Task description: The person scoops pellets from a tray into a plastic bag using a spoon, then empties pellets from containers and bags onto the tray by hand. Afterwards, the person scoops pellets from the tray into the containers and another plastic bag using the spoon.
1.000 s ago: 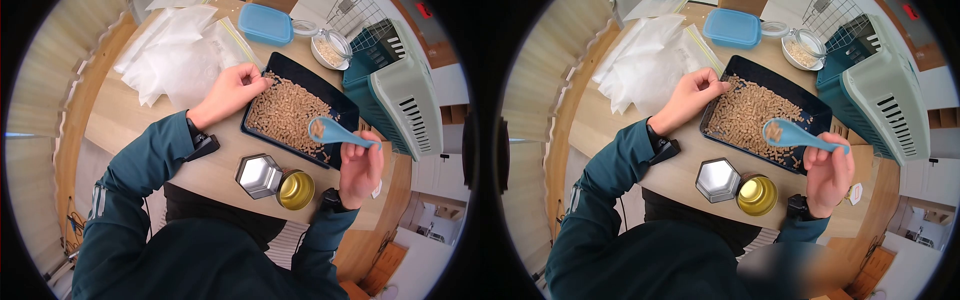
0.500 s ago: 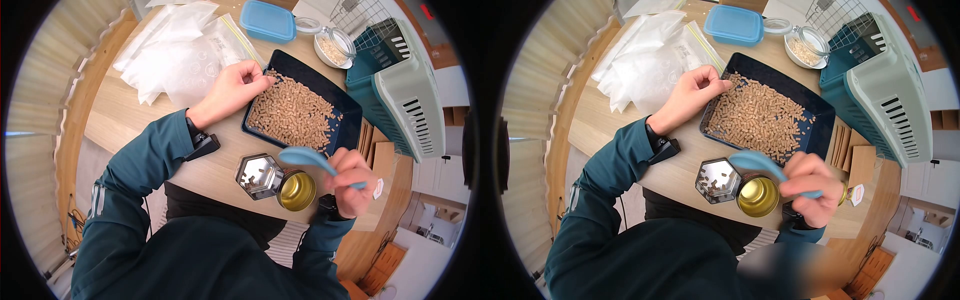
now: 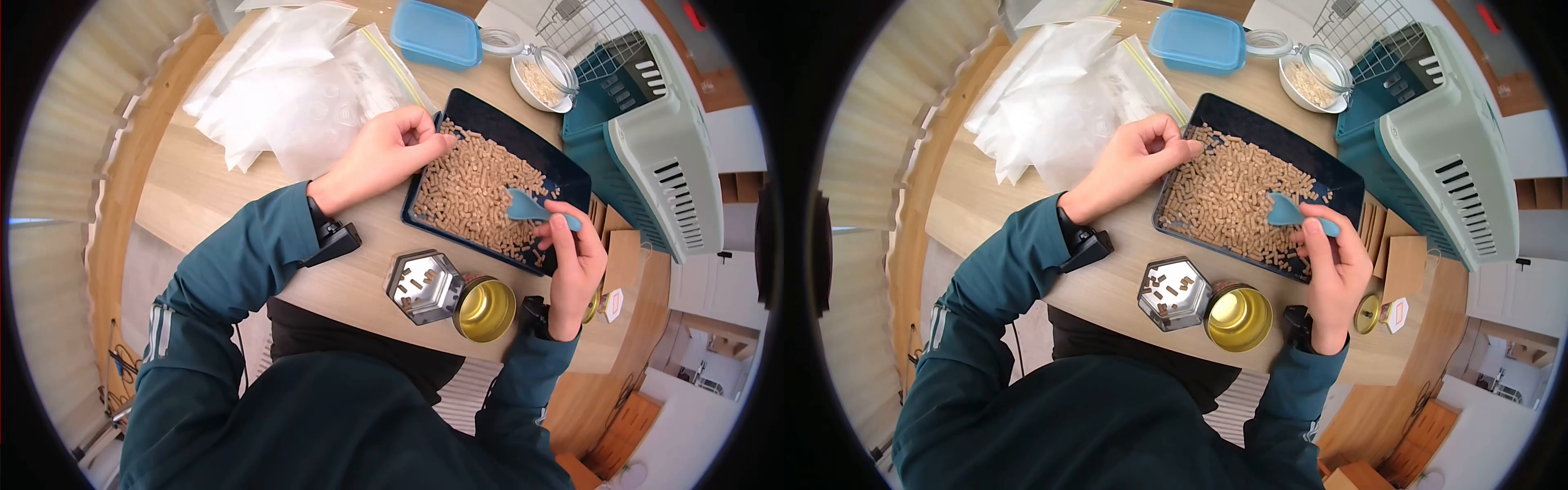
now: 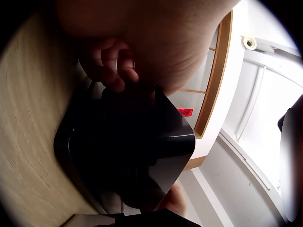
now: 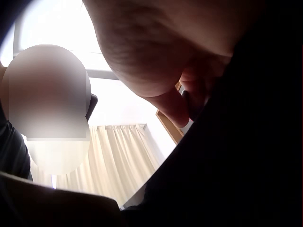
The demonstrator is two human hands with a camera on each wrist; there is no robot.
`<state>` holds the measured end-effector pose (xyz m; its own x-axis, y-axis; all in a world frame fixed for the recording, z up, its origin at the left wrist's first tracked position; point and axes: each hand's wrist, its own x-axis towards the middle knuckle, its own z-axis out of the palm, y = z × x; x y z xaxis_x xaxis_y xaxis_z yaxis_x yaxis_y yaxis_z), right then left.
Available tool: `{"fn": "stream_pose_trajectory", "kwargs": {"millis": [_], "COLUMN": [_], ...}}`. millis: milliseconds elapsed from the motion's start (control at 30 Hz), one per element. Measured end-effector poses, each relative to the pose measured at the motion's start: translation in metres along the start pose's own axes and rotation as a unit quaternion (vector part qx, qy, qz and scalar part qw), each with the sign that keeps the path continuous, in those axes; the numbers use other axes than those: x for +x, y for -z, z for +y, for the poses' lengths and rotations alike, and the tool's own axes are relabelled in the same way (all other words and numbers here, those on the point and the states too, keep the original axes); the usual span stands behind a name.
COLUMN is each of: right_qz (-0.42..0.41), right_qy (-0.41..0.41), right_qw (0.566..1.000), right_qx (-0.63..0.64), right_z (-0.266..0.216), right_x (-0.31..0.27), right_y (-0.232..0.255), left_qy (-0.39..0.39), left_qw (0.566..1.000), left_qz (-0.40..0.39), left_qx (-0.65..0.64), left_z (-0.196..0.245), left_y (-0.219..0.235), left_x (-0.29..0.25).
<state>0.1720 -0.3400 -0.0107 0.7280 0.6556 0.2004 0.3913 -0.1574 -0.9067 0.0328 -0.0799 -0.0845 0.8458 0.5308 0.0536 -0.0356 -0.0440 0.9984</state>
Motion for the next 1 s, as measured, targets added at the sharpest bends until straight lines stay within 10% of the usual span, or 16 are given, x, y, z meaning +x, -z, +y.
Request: {"fn": "stream_pose_trajectory", "kwargs": {"millis": [567, 767, 1000], "right_qz": [0.01, -0.172, -0.264], "right_qy": [-0.009, 0.166, 0.171], "right_qw": [0.96, 0.925, 0.912], "right_qx": [0.281, 0.297, 0.262], "right_z": [0.002, 0.0, -0.004], "right_x": [-0.002, -0.009, -0.008], "right_y": [0.024, 0.018, 0.014], "left_qy": [-0.034, 0.001, -0.001], "left_qw": [0.999, 1.0, 1.0], "left_qz": [0.02, -0.009, -0.004], "left_qx": [-0.028, 0.003, 0.012], "left_z": [-0.009, 0.003, 0.0], "left_y": [-0.002, 0.002, 0.001], "left_x": [0.002, 0.0, 0.0]}}
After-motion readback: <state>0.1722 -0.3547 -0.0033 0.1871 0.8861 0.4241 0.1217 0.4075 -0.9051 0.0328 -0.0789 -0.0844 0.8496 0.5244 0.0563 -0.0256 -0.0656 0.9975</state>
